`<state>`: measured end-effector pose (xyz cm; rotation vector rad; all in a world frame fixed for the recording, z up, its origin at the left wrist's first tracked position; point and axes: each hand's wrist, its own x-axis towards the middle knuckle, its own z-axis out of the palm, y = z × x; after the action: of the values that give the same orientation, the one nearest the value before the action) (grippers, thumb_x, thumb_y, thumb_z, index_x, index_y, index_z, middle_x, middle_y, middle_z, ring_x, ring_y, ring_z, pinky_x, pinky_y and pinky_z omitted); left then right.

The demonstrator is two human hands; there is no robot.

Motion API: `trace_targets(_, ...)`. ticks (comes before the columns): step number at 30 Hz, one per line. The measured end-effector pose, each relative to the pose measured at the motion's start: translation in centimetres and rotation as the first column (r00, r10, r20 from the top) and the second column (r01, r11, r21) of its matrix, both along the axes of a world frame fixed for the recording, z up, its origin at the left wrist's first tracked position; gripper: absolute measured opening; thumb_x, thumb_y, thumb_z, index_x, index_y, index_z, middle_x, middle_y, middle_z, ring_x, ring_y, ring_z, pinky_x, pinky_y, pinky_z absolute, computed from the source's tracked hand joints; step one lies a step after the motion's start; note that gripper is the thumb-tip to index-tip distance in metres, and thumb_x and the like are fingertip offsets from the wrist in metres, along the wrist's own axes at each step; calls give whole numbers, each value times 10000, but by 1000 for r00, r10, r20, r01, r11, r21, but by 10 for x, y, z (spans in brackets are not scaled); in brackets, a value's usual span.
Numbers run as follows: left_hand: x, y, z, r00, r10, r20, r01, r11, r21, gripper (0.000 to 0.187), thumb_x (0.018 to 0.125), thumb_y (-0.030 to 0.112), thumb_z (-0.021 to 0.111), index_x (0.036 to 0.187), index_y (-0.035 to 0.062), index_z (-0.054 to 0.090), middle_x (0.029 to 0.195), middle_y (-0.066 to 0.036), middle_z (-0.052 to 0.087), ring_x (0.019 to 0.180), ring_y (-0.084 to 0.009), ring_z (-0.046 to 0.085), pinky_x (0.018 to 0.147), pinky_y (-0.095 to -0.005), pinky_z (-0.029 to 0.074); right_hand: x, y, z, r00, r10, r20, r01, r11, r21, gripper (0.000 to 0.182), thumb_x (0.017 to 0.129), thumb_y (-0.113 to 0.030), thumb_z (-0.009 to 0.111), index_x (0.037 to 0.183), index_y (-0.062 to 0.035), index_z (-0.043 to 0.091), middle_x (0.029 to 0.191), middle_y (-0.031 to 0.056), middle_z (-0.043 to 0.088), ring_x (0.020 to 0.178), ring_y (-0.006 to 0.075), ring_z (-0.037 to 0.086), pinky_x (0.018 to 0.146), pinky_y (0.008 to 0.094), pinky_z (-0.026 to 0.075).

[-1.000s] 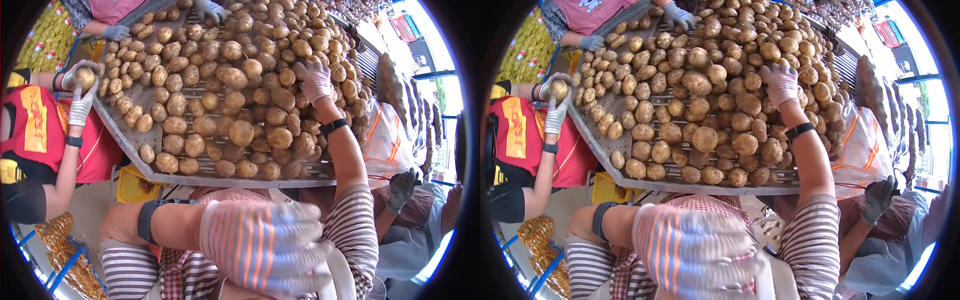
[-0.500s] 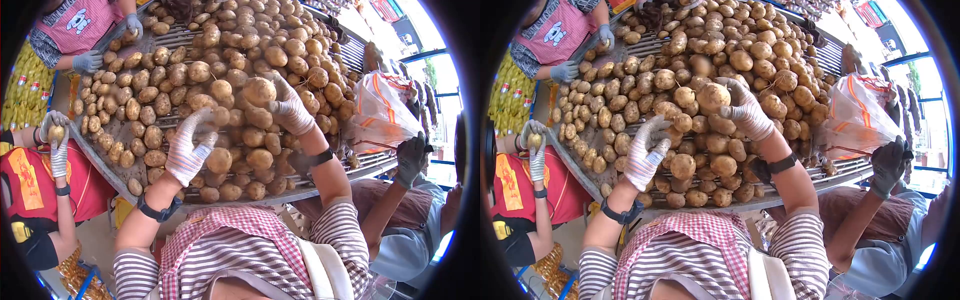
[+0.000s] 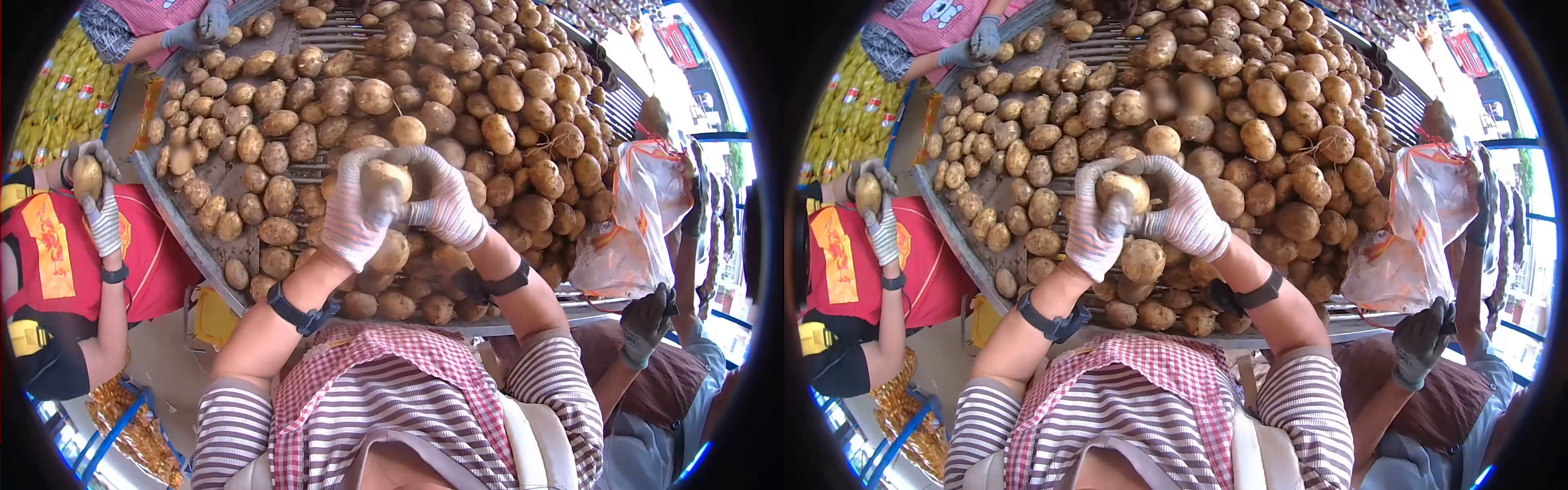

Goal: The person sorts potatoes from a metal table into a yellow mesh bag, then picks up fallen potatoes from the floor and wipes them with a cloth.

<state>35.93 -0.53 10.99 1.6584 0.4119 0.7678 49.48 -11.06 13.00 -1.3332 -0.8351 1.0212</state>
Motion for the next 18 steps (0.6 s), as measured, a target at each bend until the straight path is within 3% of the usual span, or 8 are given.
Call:
trace_targets(2,-3,10,10,998,34,-46,-37,997,-63,405,1092,379,457,1190,24,626,1044,-89,676,992,-197,640,929,-360,513,-7,2,-3,999,14,-32,-15,1000,-13,722,706,-82,937,1315,-69,549,1302,59,606,1202,169,579,1043,376,512)
trace_targets(5,-12,43,-47,968,159,-195,-232,865,-444,386,1086,391,476,1028,71,686,962,-61,707,884,-120,636,814,-302,535,-18,6,-8,884,-27,-467,67,995,69,687,720,-23,914,1292,-72,536,1303,93,611,1212,219,598,1038,393,527)
trace_targets(8,-31,58,-45,947,212,-240,-318,708,-631,348,1062,408,533,1126,91,660,885,-22,704,796,-101,634,732,-272,528,-19,7,-6,874,-32,-486,62,997,45,693,714,-38,921,1288,-69,534,1294,94,617,1211,224,601,1037,394,529)
trace_targets(9,-38,53,-33,965,184,-188,-261,747,-611,497,1013,485,600,1308,85,586,1007,-55,697,846,-85,629,742,-250,522,-19,8,-8,874,-32,-485,61,997,45,693,714,-38,921,1288,-69,534,1294,94,617,1211,224,601,1037,394,529)
trace_targets(11,-42,46,-32,983,139,-123,-183,832,-523,595,988,515,625,1389,86,525,1120,-80,662,937,-102,620,818,-269,522,-15,8,-17,933,5,-360,17,998,56,672,720,-62,925,1274,-76,543,1282,72,622,1211,209,597,1033,382,531)
trace_targets(14,-37,18,-30,993,-98,-61,83,972,-219,838,942,553,676,1556,87,348,1456,-131,460,1308,-211,471,1139,-356,381,-20,9,-17,882,-17,472,13,1000,11,593,631,-96,938,1146,-102,643,1140,54,674,1084,245,628,943,371,525)
trace_targets(15,-33,9,-20,993,-95,-75,69,951,-300,757,962,507,670,1518,80,386,1388,-128,509,1214,-206,536,1053,-358,450,-21,12,-20,783,-15,622,-60,993,100,572,608,-131,917,1122,-112,665,1076,80,676,1046,282,610,922,386,507)
trace_targets(18,-28,9,-36,990,-57,-127,2,918,-397,519,1020,405,616,1393,60,509,1237,-104,605,1095,-185,615,943,-357,528,-25,7,-23,869,-8,495,7,1000,4,593,630,-162,915,1163,-108,660,1106,95,690,1035,268,658,896,370,538)
